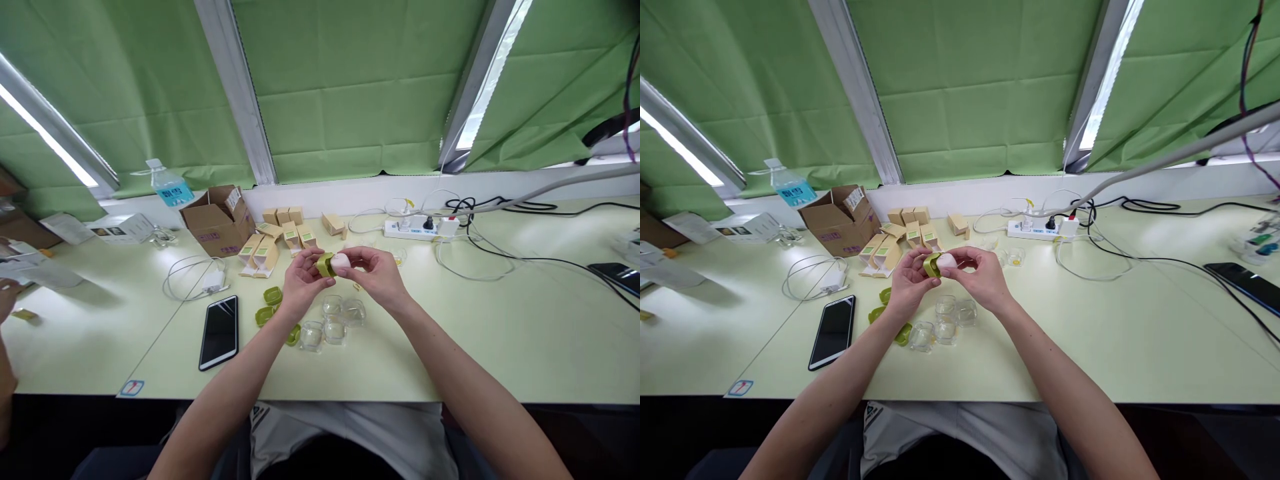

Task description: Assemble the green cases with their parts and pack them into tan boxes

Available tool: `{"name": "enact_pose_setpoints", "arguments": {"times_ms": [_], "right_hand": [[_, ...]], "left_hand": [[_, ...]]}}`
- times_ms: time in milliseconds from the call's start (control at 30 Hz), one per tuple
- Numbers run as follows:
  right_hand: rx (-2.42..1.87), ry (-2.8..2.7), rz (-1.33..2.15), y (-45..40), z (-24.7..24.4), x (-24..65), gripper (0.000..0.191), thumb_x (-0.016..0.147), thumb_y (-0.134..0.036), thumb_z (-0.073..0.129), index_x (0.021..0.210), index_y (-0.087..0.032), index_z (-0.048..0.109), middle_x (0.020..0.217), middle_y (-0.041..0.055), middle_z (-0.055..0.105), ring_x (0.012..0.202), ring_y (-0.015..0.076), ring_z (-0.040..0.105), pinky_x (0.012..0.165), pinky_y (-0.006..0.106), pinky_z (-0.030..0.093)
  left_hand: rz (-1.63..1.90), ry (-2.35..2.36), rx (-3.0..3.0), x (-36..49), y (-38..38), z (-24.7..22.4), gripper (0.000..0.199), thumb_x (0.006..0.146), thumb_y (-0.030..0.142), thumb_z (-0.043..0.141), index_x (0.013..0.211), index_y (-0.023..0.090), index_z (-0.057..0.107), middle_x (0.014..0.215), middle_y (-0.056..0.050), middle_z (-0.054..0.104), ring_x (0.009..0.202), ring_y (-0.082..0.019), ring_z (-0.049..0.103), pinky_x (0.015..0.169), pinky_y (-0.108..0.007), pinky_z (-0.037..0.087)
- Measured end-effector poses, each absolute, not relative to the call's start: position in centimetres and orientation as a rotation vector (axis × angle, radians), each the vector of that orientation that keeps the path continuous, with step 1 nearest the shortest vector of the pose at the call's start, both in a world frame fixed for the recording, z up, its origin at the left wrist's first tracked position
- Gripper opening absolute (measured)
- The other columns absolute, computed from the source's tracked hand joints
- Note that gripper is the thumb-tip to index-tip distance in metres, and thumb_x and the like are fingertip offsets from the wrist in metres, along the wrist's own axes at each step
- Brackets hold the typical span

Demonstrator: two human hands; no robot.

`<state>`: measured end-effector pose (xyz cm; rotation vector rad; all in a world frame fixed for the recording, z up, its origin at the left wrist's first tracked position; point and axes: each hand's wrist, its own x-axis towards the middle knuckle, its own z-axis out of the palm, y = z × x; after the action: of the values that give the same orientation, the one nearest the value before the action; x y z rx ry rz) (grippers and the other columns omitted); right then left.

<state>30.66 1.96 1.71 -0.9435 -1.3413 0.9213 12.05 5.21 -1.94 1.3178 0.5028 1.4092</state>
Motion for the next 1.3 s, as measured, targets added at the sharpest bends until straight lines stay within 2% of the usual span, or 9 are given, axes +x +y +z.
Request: {"name": "enact_pose_setpoints", "arguments": {"times_ms": [133,300,633,900,1067,1300], "right_hand": [[-0.953,-1.326,0.942,2.1,1.6,30.7,0.048,0.06,-0.051,0.102,0.093,-0.02,0.085,0.091,0.0076,0.084,0.087,0.0263,0.077,0.087,0.043,0.063],[-0.928,-1.295,1.022,2.0,1.6,30.9,0.047,0.06,-0.049,0.103,0.093,-0.02,0.086,0.094,0.0084,0.085,0.09,0.0276,0.079,0.088,0.042,0.063],[-0.924,-1.231,1.082,2.2,1.3,30.6,0.049,0.055,-0.05,0.104,0.088,-0.02,0.085,0.089,0.0079,0.085,0.086,0.0272,0.08,0.081,0.04,0.064],[-0.945,-1.23,1.047,2.4,0.7,30.6,0.048,0.061,-0.054,0.1,0.091,-0.02,0.086,0.091,0.0083,0.085,0.087,0.0274,0.08,0.083,0.041,0.064],[-0.935,-1.205,1.032,2.4,0.3,30.3,0.046,0.062,-0.053,0.1,0.091,-0.02,0.086,0.091,0.0079,0.085,0.086,0.0265,0.079,0.087,0.041,0.063],[-0.945,-1.202,1.004,2.4,-0.1,29.9,0.048,0.063,-0.056,0.098,0.093,-0.021,0.086,0.09,0.008,0.085,0.084,0.0281,0.079,0.083,0.042,0.065]], "left_hand": [[1.442,0.551,1.352,12.1,5.1,-1.8,0.062,0.06,0.02,0.103,0.115,0.021,0.075,0.112,-0.006,0.076,0.099,-0.02,0.075,0.084,-0.029,0.063],[1.423,0.591,1.371,12.2,5.1,-1.7,0.061,0.06,0.02,0.103,0.115,0.021,0.077,0.106,-0.007,0.079,0.096,-0.022,0.077,0.083,-0.032,0.065],[1.407,0.63,1.379,12.2,4.7,-1.6,0.061,0.058,0.022,0.104,0.114,0.021,0.078,0.106,-0.007,0.08,0.094,-0.024,0.08,0.084,-0.036,0.068],[1.411,0.674,1.356,12.4,4.5,-1.7,0.063,0.054,0.014,0.104,0.113,0.02,0.081,0.113,-0.01,0.082,0.097,-0.028,0.081,0.089,-0.044,0.069],[1.451,0.7,1.365,12.7,4.4,-2.2,0.065,0.053,0.015,0.105,0.113,0.02,0.081,0.114,-0.01,0.082,0.097,-0.029,0.082,0.091,-0.046,0.069],[1.505,0.697,1.386,13.2,4.2,-2.9,0.065,0.055,0.019,0.106,0.115,0.02,0.08,0.11,-0.009,0.083,0.098,-0.029,0.081,0.096,-0.051,0.068]]}}
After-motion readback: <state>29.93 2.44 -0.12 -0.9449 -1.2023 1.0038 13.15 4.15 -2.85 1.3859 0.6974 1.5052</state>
